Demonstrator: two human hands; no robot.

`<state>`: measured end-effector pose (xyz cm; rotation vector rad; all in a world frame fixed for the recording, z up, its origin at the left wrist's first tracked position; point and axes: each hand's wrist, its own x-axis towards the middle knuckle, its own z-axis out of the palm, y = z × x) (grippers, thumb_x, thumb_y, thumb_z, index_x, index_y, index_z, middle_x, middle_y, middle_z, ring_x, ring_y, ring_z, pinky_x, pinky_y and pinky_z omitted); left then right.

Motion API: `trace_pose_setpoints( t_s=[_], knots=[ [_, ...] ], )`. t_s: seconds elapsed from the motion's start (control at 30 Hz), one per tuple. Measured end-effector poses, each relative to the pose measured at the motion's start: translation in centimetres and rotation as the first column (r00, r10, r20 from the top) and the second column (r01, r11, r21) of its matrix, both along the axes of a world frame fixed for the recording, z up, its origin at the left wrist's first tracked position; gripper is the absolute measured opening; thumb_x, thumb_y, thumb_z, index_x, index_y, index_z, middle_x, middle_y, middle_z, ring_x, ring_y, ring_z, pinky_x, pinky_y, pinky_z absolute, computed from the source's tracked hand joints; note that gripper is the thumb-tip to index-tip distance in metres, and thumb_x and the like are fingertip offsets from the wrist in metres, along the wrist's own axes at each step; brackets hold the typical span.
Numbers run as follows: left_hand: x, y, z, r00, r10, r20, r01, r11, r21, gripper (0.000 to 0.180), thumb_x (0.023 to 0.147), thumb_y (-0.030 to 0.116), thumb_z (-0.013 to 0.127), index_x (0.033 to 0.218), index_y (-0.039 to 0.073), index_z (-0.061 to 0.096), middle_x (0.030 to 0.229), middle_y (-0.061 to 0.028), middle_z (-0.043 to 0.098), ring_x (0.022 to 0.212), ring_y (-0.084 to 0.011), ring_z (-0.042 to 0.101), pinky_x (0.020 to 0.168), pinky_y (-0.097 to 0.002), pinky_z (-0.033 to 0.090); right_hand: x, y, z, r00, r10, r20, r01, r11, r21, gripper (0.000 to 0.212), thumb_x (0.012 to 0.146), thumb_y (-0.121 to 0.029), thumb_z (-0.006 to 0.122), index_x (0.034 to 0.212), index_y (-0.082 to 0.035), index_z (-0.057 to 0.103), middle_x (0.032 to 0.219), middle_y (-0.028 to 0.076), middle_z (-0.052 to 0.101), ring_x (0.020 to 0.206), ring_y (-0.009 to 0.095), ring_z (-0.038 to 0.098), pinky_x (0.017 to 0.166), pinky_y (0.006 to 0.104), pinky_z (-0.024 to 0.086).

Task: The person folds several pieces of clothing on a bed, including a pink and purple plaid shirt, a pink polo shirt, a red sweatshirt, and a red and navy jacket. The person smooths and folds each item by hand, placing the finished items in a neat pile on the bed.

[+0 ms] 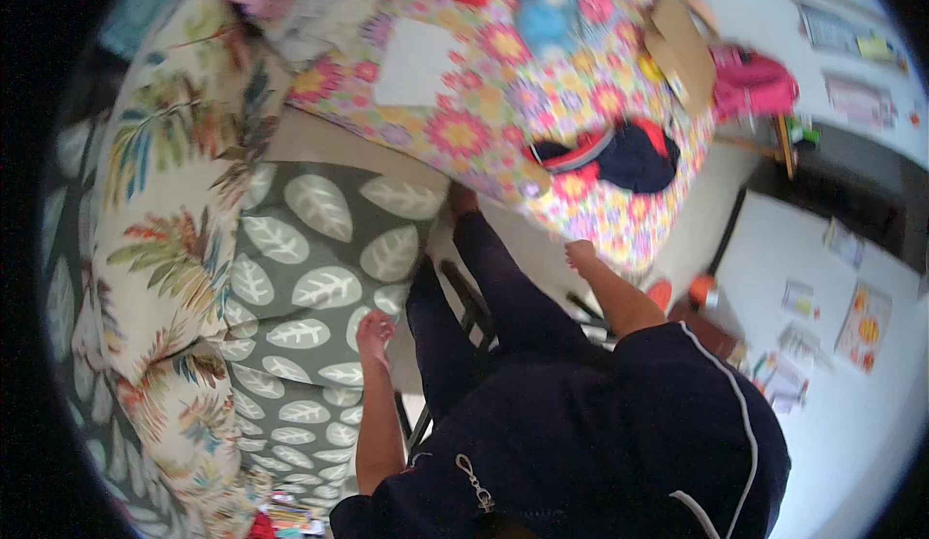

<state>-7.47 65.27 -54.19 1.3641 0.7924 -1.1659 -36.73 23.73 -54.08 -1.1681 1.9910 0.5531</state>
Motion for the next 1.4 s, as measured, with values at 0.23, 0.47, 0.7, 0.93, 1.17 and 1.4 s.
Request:
trace_pose_setpoints(
  t_s=[0.23, 0.47, 0.7, 0.93, 1.17, 1.4],
  knots=[
    [-1.8, 7.9, -0.1, 0.960, -0.239, -0.144, 0.270, 0.928, 0.258, 0.023, 0.086, 0.023, 0.051, 0.102, 0.007, 0.052, 0.086, -0.0092, 0.061, 0.061, -0.0158, 0.057, 0.054, -0.0259, 0.046, -8.0, 7.0, 4.3, 0.943, -0.331, -0.034, 0.321, 0.881, 0.347, 0.012, 0.081, -0.023, 0.056, 0.085, -0.011, 0.054, 0.074, 0.000, 0.056, 0.057, 0.015, 0.055, 0.052, 0.0315, 0.046],
    [-6.0, 2.6, 3.0, 0.882, -0.418, -0.215, 0.469, 0.816, 0.337, 0.021, 0.084, 0.019, 0.050, 0.101, 0.007, 0.052, 0.082, -0.0082, 0.061, 0.060, -0.0154, 0.057, 0.051, -0.0258, 0.045, -4.0, -3.4, -2.9, 0.783, -0.441, 0.439, 0.417, 0.896, 0.154, 0.028, 0.082, -0.028, 0.056, 0.102, -0.008, 0.051, 0.086, 0.006, 0.053, 0.076, 0.017, 0.056, 0.055, 0.0291, 0.045],
    [-10.1, -13.4, 0.8, 0.727, -0.686, -0.031, 0.679, 0.711, 0.181, 0.022, 0.085, 0.018, 0.056, 0.102, 0.004, 0.055, 0.081, -0.0055, 0.061, 0.062, -0.0116, 0.056, 0.054, -0.0219, 0.045, 0.9, -19.7, -7.1, 0.471, -0.611, 0.636, 0.763, 0.644, 0.054, 0.072, 0.065, -0.039, 0.074, 0.116, 0.000, 0.043, 0.089, 0.015, 0.053, 0.074, 0.025, 0.054, 0.054, 0.0368, 0.047],
    [-14.7, -39.9, 1.7, 0.637, -0.749, 0.184, 0.754, 0.655, 0.053, 0.031, 0.085, 0.018, 0.057, 0.112, 0.005, 0.052, 0.101, -0.0044, 0.057, 0.083, -0.0119, 0.055, 0.068, -0.0236, 0.043, 2.6, -24.3, -7.9, 0.515, -0.833, 0.204, 0.856, 0.489, -0.165, 0.072, 0.063, -0.025, 0.072, 0.116, 0.006, 0.035, 0.117, 0.027, 0.045, 0.110, 0.036, 0.047, 0.092, 0.0415, 0.040],
    [-15.6, -55.9, 2.8, 0.452, -0.838, 0.304, 0.829, 0.521, 0.203, 0.054, 0.081, 0.032, 0.061, 0.124, 0.005, 0.041, 0.111, -0.0072, 0.052, 0.096, -0.0174, 0.050, 0.085, -0.0293, 0.036, -3.6, -17.6, -0.6, 0.807, -0.007, 0.590, 0.209, 0.939, -0.274, 0.053, 0.066, -0.023, 0.063, 0.102, 0.011, 0.044, 0.089, 0.030, 0.056, 0.087, 0.042, 0.056, 0.078, 0.0440, 0.046],
    [-20.4, -60.6, 2.0, 0.369, -0.918, 0.147, 0.928, 0.372, -0.012, 0.055, 0.076, 0.030, 0.067, 0.119, 0.003, 0.046, 0.105, -0.0069, 0.056, 0.090, -0.0177, 0.054, 0.078, -0.0293, 0.042, -4.4, -11.2, 11.7, 0.405, 0.420, 0.812, -0.598, 0.794, -0.112, 0.039, 0.069, -0.018, 0.058, 0.099, 0.005, 0.049, 0.097, 0.025, 0.055, 0.091, 0.038, 0.056, 0.077, 0.0431, 0.046]
  ],
)
